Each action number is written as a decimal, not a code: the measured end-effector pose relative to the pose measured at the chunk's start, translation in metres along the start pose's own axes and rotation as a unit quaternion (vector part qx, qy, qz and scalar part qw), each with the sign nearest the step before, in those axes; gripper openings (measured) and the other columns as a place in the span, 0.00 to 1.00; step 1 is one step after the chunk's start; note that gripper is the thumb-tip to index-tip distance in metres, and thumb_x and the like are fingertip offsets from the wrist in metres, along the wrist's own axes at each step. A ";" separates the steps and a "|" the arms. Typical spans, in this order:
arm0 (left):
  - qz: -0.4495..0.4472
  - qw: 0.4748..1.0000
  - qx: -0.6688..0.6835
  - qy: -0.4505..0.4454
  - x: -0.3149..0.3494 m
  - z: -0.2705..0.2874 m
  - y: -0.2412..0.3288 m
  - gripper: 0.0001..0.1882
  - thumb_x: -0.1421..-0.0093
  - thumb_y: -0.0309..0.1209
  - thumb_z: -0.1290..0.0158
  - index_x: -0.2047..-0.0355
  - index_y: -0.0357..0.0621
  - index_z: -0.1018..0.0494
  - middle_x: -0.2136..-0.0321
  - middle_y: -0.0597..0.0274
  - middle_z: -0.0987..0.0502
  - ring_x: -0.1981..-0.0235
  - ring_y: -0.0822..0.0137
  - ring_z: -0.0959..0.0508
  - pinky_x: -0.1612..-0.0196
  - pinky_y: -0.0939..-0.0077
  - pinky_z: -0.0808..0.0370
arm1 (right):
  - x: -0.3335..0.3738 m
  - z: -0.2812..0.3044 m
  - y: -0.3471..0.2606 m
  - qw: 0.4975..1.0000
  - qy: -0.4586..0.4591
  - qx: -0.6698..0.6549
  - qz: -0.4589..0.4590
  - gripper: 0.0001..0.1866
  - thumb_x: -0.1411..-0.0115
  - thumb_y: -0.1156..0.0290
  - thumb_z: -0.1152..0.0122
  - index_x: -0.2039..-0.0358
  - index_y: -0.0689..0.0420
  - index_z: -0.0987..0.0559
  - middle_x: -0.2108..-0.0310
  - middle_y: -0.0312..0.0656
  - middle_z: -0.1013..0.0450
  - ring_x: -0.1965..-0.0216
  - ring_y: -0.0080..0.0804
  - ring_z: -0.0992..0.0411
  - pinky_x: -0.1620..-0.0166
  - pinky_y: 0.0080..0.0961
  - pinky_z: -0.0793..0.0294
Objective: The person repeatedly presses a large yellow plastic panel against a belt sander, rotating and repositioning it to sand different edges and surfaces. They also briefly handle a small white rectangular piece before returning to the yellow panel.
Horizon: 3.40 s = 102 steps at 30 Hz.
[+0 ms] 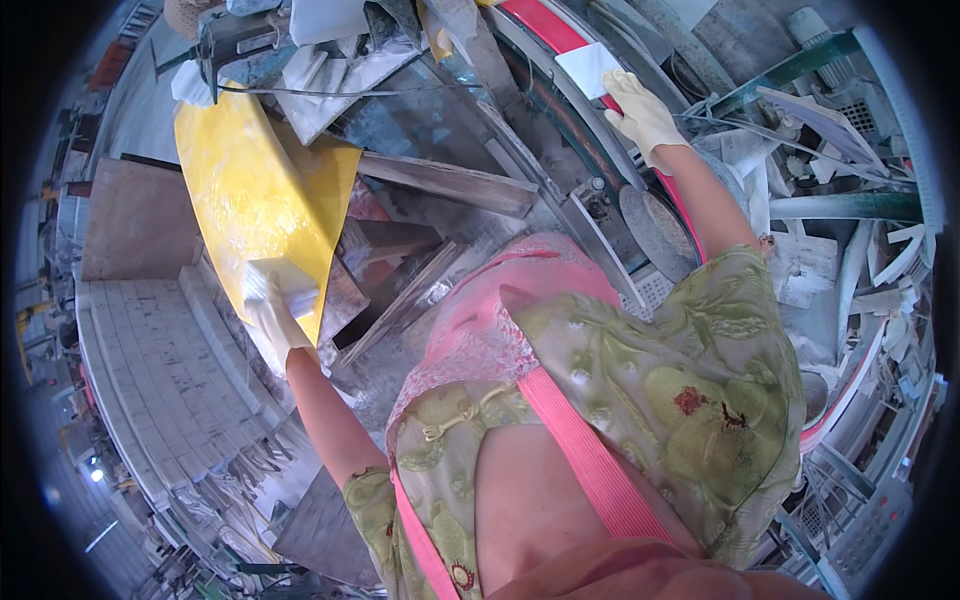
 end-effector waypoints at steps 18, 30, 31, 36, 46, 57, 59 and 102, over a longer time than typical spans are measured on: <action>-0.104 0.979 -0.175 -0.031 -0.052 0.014 -0.057 0.38 0.44 0.47 0.35 0.42 0.33 0.33 0.46 0.44 0.27 0.45 0.55 0.25 0.45 0.61 0.27 | -0.072 0.028 -0.013 0.999 -0.043 0.015 -0.022 0.27 0.30 0.49 0.62 0.50 0.57 0.23 0.60 0.63 0.22 0.54 0.60 0.22 0.51 0.55 0.26; -0.038 0.994 -0.089 0.043 -0.036 0.015 -0.034 0.44 0.43 0.58 0.42 0.46 0.24 0.33 0.49 0.34 0.24 0.47 0.47 0.23 0.45 0.61 0.27 | -0.059 0.047 -0.444 0.621 -0.100 -0.776 0.041 0.19 0.32 0.57 0.43 0.61 0.62 0.17 0.70 0.35 0.22 0.70 0.23 0.28 0.64 0.28 0.28; -0.024 0.996 -0.081 0.025 -0.040 0.014 -0.037 0.43 0.41 0.57 0.42 0.42 0.28 0.34 0.45 0.37 0.27 0.43 0.48 0.26 0.42 0.61 0.29 | -0.055 0.049 -0.471 0.677 -0.061 -0.727 0.097 0.17 0.32 0.59 0.44 0.65 0.62 0.18 0.76 0.35 0.24 0.75 0.24 0.30 0.68 0.29 0.29; 0.010 0.984 -0.177 -0.009 -0.059 0.019 -0.048 0.42 0.39 0.56 0.42 0.37 0.31 0.34 0.42 0.37 0.28 0.40 0.48 0.27 0.40 0.61 0.29 | -0.024 0.048 -0.524 0.683 -0.103 -0.693 0.208 0.19 0.30 0.59 0.47 0.55 0.63 0.21 0.73 0.51 0.23 0.72 0.39 0.24 0.66 0.35 0.27; 0.032 0.986 -0.147 0.071 -0.041 0.002 -0.027 0.50 0.52 0.53 0.29 0.45 0.20 0.36 0.54 0.34 0.21 0.51 0.49 0.18 0.50 0.65 0.21 | -0.083 0.029 -0.504 0.696 -0.177 -0.617 0.320 0.24 0.32 0.58 0.43 0.45 0.65 0.22 0.44 0.52 0.24 0.41 0.39 0.27 0.39 0.30 0.29; 0.095 0.983 -0.141 0.075 -0.033 0.006 -0.007 0.51 0.57 0.48 0.29 0.43 0.23 0.38 0.53 0.39 0.21 0.52 0.52 0.18 0.53 0.65 0.20 | -0.096 0.047 -0.545 0.604 -0.302 -0.659 0.330 0.31 0.30 0.45 0.50 0.40 0.57 0.24 0.44 0.44 0.25 0.44 0.31 0.29 0.39 0.27 0.34; 0.121 0.986 -0.112 0.037 -0.032 0.010 -0.003 0.54 0.56 0.51 0.31 0.37 0.28 0.39 0.49 0.42 0.22 0.48 0.53 0.20 0.50 0.65 0.22 | -0.096 0.042 -0.551 0.572 -0.316 -0.696 0.298 0.29 0.30 0.47 0.47 0.43 0.59 0.22 0.48 0.44 0.24 0.48 0.29 0.28 0.42 0.27 0.32; 0.041 0.980 0.131 -0.145 -0.058 0.096 -0.093 0.31 0.53 0.49 0.29 0.56 0.36 0.17 0.62 0.55 0.15 0.59 0.64 0.18 0.57 0.66 0.22 | -0.052 -0.005 -0.562 0.719 -0.087 -0.653 0.220 0.24 0.25 0.57 0.53 0.40 0.64 0.26 0.38 0.47 0.30 0.35 0.36 0.34 0.32 0.32 0.40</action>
Point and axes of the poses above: each hand's wrist, its own x-axis away from the middle knuckle, its own z-axis out of the back of the hand, y = z × x, the point moved 1 cm from there along -x, towards the middle knuckle
